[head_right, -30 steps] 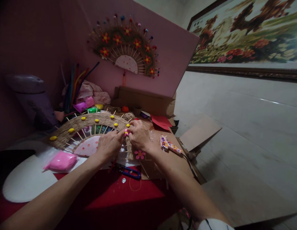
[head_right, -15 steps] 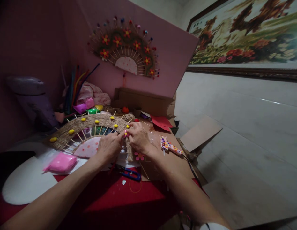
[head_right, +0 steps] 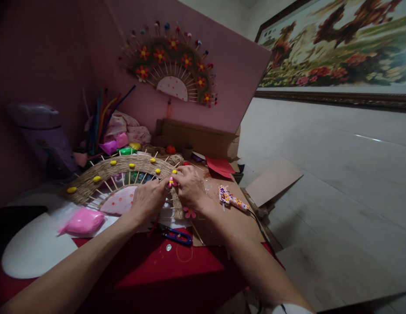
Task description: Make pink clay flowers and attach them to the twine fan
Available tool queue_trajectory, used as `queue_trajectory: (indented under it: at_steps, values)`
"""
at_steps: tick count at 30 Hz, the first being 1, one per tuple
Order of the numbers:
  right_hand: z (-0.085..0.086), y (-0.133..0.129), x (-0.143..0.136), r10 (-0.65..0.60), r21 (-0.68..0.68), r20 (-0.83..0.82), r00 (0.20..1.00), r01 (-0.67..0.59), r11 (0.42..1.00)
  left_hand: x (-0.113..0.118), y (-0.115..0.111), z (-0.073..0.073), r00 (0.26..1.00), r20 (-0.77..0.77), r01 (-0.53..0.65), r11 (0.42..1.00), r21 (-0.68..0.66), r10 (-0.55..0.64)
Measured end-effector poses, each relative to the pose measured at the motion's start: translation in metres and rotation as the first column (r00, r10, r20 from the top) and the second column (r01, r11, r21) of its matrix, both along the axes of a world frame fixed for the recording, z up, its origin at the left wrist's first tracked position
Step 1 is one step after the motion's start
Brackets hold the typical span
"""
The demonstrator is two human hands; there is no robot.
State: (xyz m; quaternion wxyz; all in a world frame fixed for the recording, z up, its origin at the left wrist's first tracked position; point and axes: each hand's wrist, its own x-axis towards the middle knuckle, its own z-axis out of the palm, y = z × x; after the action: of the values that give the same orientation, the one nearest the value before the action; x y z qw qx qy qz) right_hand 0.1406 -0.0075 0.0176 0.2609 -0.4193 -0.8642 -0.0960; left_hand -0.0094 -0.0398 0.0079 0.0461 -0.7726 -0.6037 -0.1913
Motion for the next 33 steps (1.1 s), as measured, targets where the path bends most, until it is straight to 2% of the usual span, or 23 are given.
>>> queue_trajectory:
  at_steps: [4,7,9,12,14,16,18,20,24,28,31,33]
  values:
    - [0.003,-0.004,0.001,0.012,0.019,0.056,0.998,-0.013,1.0,-0.001,0.001,0.004,0.961,0.27,-0.083,0.995,0.057,0.065]
    - [0.01,-0.009,0.002,-0.012,0.059,-0.084,0.996,0.017,0.998,-0.004,0.007,0.006,0.829,0.558,-0.107,0.988,0.115,0.024]
    - [0.015,-0.012,0.003,-0.023,0.086,-0.206,0.978,0.041,0.995,-0.006,0.013,0.005,0.695,0.717,-0.077,0.985,0.153,-0.057]
    - [0.021,-0.018,0.001,-0.04,0.11,-0.351,0.936,0.083,0.99,-0.007,0.019,0.005,0.433,0.889,-0.012,0.985,0.171,-0.15]
    - [0.025,-0.021,-0.001,-0.052,0.112,-0.428,0.902,0.11,0.988,-0.006,0.02,0.007,0.251,0.952,0.059,0.985,0.164,-0.173]
    - [0.03,-0.024,-0.002,-0.049,0.111,-0.5,0.865,0.12,0.987,-0.006,0.018,0.009,0.134,0.976,0.132,0.979,0.154,-0.172]
    - [0.036,-0.025,-0.003,-0.039,0.106,-0.578,0.815,0.122,0.987,-0.006,0.017,0.011,0.096,0.98,0.182,0.971,0.154,-0.173]
    - [0.042,-0.025,-0.003,-0.039,0.087,-0.648,0.76,0.124,0.988,-0.007,0.018,0.01,0.095,0.979,0.192,0.968,0.161,-0.182]
    - [0.044,-0.016,-0.005,-0.066,0.002,-0.716,0.695,0.097,0.995,-0.008,0.023,0.006,0.076,0.98,0.125,0.977,0.171,-0.181]
    - [0.026,-0.003,-0.009,-0.094,-0.078,-0.704,0.704,0.054,0.995,-0.008,0.025,0.005,0.042,0.98,0.109,0.976,0.188,-0.194]
    - [0.01,0.002,-0.011,-0.043,-0.05,-0.711,0.702,0.011,0.999,-0.007,0.023,0.007,-0.02,0.985,0.114,0.978,0.174,-0.173]
    - [0.002,0.001,-0.012,-0.003,-0.004,-0.73,0.683,0.001,1.0,-0.007,0.022,0.008,-0.086,0.989,0.165,0.977,0.136,-0.123]
